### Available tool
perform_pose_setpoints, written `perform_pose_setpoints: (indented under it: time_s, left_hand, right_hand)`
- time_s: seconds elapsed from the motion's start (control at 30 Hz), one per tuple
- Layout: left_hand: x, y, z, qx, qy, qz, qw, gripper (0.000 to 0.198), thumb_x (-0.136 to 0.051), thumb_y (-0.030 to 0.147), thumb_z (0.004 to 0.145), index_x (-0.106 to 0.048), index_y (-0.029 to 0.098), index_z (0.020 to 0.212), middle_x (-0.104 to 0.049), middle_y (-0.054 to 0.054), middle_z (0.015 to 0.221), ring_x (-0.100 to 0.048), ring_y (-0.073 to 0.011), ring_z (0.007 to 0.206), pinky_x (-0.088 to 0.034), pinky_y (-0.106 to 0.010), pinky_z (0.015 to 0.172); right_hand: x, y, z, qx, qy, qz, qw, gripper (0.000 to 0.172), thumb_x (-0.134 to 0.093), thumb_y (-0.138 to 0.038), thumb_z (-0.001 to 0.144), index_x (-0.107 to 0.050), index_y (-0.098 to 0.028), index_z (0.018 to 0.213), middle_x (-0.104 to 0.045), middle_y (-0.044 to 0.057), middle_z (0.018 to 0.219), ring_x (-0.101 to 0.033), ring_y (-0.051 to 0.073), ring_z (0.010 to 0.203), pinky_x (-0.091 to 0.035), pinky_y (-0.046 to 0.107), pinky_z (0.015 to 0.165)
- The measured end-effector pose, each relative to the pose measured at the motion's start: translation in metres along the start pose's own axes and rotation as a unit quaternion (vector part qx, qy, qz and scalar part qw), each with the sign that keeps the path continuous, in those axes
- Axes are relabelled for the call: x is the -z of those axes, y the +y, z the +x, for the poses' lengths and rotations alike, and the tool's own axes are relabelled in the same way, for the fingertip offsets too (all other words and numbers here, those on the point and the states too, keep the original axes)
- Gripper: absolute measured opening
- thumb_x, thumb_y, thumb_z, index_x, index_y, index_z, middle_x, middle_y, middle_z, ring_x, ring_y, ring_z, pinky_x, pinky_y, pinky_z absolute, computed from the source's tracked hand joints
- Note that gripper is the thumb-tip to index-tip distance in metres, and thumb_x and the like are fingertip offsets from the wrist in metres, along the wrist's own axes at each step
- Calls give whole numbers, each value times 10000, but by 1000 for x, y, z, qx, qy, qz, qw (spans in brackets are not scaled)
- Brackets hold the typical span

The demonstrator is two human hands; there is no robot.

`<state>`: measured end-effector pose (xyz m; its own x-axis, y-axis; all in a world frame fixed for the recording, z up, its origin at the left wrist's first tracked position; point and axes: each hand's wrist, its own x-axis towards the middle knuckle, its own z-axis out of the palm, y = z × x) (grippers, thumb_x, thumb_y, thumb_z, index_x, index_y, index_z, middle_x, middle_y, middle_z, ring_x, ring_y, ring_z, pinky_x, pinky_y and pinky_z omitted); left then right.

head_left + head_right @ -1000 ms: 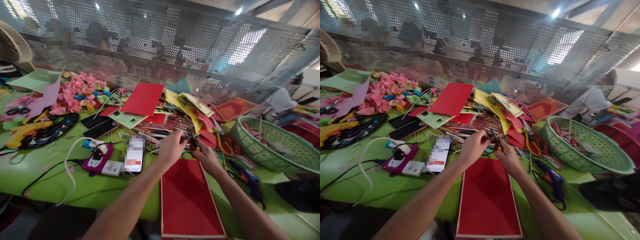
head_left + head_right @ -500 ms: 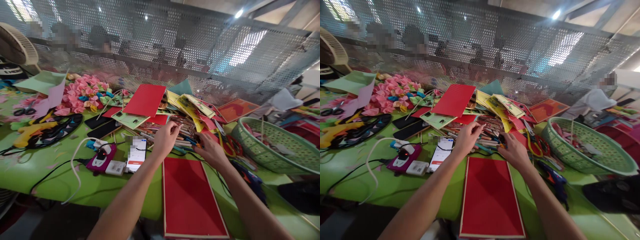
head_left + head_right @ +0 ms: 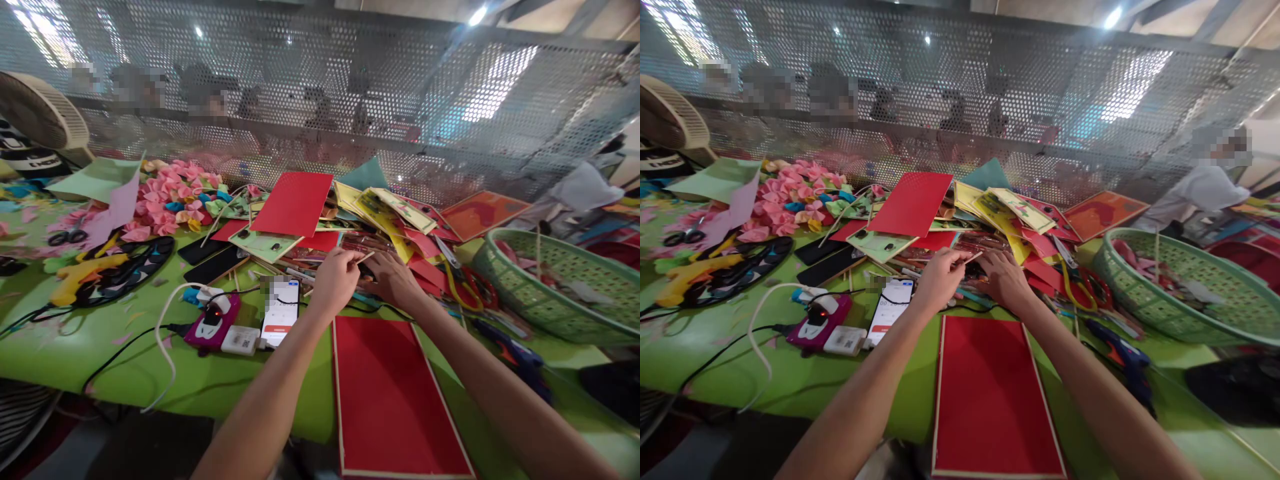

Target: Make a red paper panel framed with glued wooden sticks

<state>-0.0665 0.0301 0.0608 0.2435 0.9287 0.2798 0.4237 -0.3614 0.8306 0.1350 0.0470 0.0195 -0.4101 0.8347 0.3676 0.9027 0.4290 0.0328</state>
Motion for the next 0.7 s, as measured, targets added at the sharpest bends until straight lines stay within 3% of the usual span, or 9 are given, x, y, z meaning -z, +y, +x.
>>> perform_pose_setpoints:
  time_s: [0.1,0.23,0.33,0.47,0.57,0.7]
  left_hand:
    - [0,0,0,-8,-43,21,999,402,-564,65,913,-712,221,1253,-746,-66,1128,-702,-155,881,-559,-265,810]
    - [-3,1,-4,-52,-108,50,991,450,-583,76,897,-676,210,1317,-786,-55,1066,-721,-180,930,-527,-276,832]
    - [-11,4,-10,-82,-155,68,982,379,-589,76,883,-724,184,1220,-792,-75,1085,-726,-208,975,-517,-298,846]
    - [-26,7,-16,-99,-226,68,967,353,-610,78,866,-735,178,1181,-792,-88,1118,-728,-230,1018,-517,-306,857]
    - [-33,5,-18,-119,-255,61,958,372,-613,83,857,-725,192,1194,-782,-78,1178,-722,-227,1058,-512,-296,857]
    - [-24,2,-15,-107,-274,119,948,320,-615,139,871,-757,235,1141,-800,-48,1112,-726,-221,990,-502,-309,815]
  right_hand:
    - [15,4,-14,-5,12,30,999,414,-574,-368,993,-611,-221,1378,-647,150,1411,-582,330,1315,-453,518,1103]
    - [50,-2,-42,-26,64,116,991,483,-555,-316,1006,-519,-250,1483,-650,128,1383,-607,300,1275,-496,474,1052]
    - [65,-11,-66,-6,50,126,991,344,-576,-313,1005,-642,-266,1339,-709,106,1233,-665,292,1144,-514,443,973]
    - [60,-14,-89,-1,56,71,996,163,-595,-292,996,-724,-229,1072,-742,98,1038,-683,281,969,-502,414,862]
    - [52,-11,-96,17,45,57,997,151,-578,-252,991,-716,-223,936,-745,83,942,-671,256,867,-482,375,779]
    - [46,-6,-101,32,11,57,998,180,-552,-208,976,-717,-234,909,-756,65,903,-663,242,827,-456,359,757]
